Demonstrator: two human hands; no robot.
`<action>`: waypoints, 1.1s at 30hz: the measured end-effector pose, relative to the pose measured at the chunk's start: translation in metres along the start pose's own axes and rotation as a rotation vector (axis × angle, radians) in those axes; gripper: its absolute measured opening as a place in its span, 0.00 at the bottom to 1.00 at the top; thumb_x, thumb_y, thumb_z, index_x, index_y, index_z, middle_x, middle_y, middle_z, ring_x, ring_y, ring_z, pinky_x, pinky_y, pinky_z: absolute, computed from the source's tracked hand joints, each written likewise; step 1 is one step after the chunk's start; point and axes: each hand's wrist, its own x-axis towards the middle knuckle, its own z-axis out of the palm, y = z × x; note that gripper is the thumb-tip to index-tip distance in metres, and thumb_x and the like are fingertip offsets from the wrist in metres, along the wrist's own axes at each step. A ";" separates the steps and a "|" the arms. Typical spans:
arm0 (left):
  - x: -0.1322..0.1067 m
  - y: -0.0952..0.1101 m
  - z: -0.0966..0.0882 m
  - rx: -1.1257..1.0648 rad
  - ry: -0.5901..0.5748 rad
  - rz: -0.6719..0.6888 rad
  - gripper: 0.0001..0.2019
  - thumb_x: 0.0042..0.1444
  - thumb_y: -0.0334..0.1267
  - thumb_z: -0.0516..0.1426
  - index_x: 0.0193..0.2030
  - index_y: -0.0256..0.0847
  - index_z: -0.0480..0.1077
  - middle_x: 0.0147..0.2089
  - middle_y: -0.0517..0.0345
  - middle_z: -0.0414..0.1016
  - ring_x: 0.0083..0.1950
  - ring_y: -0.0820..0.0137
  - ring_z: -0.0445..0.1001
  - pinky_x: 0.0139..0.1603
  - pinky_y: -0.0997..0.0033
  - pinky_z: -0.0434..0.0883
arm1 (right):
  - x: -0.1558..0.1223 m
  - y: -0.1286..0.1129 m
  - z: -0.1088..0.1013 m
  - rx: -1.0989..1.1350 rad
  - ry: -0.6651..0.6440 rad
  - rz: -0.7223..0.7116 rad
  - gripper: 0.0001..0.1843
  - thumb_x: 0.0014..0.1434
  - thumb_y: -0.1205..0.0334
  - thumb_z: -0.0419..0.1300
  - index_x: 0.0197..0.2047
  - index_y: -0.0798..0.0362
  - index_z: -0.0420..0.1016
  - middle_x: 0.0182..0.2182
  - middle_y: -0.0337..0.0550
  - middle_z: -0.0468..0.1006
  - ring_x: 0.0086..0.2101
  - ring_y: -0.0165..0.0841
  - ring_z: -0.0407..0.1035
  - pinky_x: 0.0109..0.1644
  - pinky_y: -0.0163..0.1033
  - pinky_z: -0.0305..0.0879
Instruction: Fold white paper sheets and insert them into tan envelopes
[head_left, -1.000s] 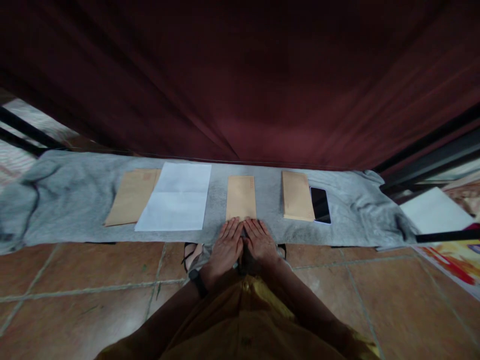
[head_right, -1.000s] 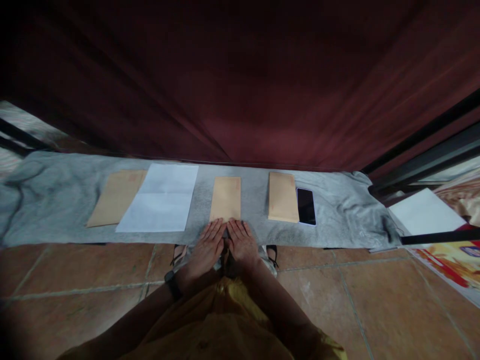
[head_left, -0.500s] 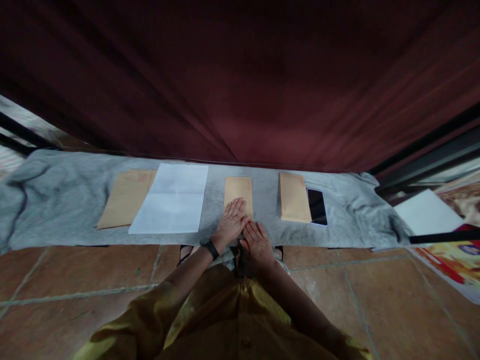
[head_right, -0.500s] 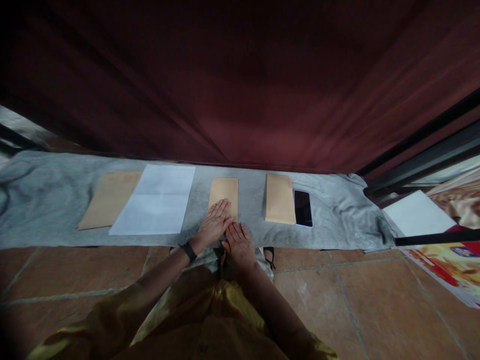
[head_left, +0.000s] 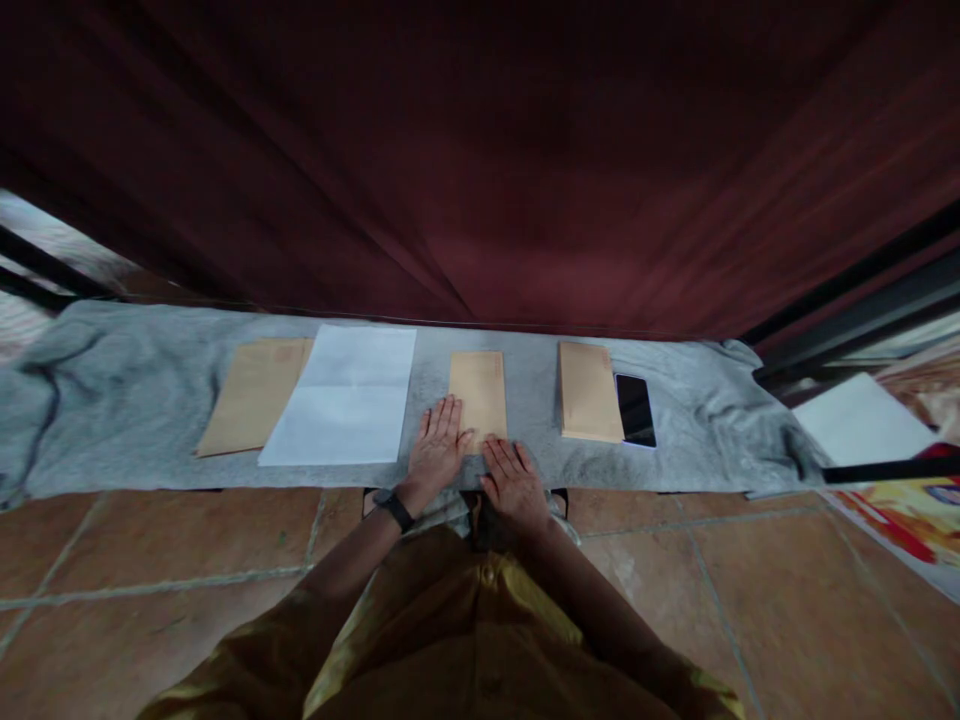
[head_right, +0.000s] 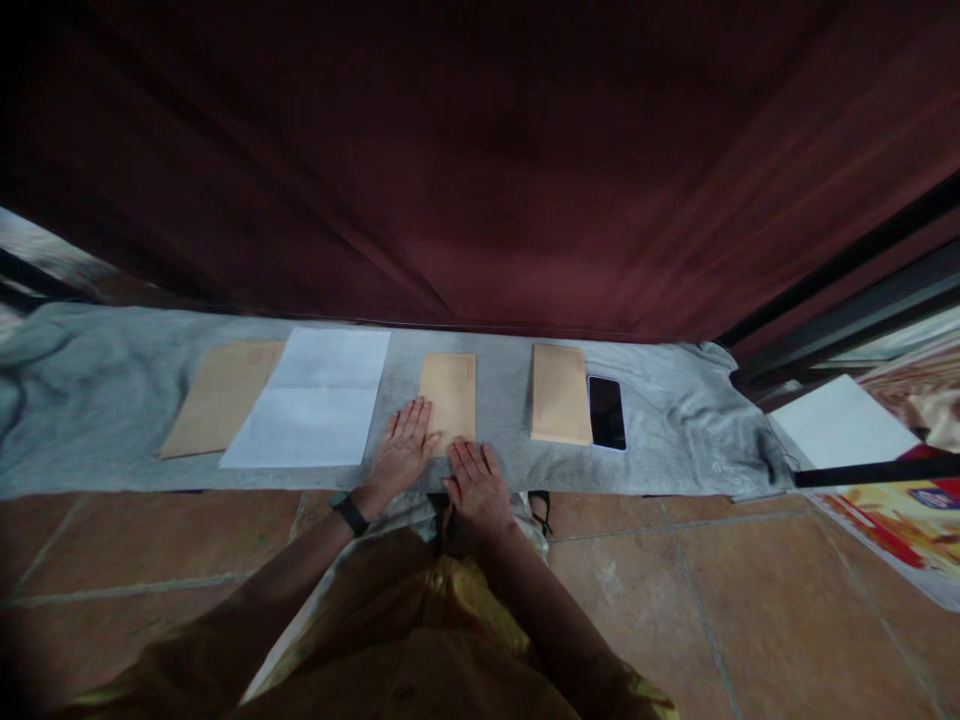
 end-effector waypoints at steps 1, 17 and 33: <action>-0.002 -0.002 0.000 0.003 0.002 -0.013 0.31 0.72 0.46 0.41 0.76 0.28 0.50 0.78 0.40 0.49 0.79 0.55 0.48 0.77 0.47 0.48 | 0.000 0.000 0.000 0.002 0.003 0.000 0.29 0.74 0.54 0.49 0.73 0.57 0.59 0.70 0.49 0.63 0.69 0.39 0.56 0.76 0.53 0.42; -0.043 0.020 -0.013 0.045 -0.021 0.214 0.24 0.71 0.37 0.47 0.69 0.28 0.63 0.72 0.37 0.63 0.74 0.57 0.60 0.72 0.56 0.63 | -0.011 -0.017 0.005 0.013 0.134 0.244 0.29 0.72 0.60 0.50 0.72 0.64 0.59 0.73 0.62 0.54 0.72 0.48 0.46 0.73 0.61 0.49; -0.010 0.051 -0.041 0.219 -0.121 0.198 0.25 0.62 0.22 0.49 0.66 0.26 0.66 0.67 0.31 0.68 0.67 0.54 0.69 0.63 0.57 0.71 | 0.018 -0.013 -0.003 1.081 0.322 0.654 0.25 0.64 0.53 0.57 0.63 0.49 0.73 0.62 0.47 0.74 0.61 0.42 0.68 0.70 0.56 0.59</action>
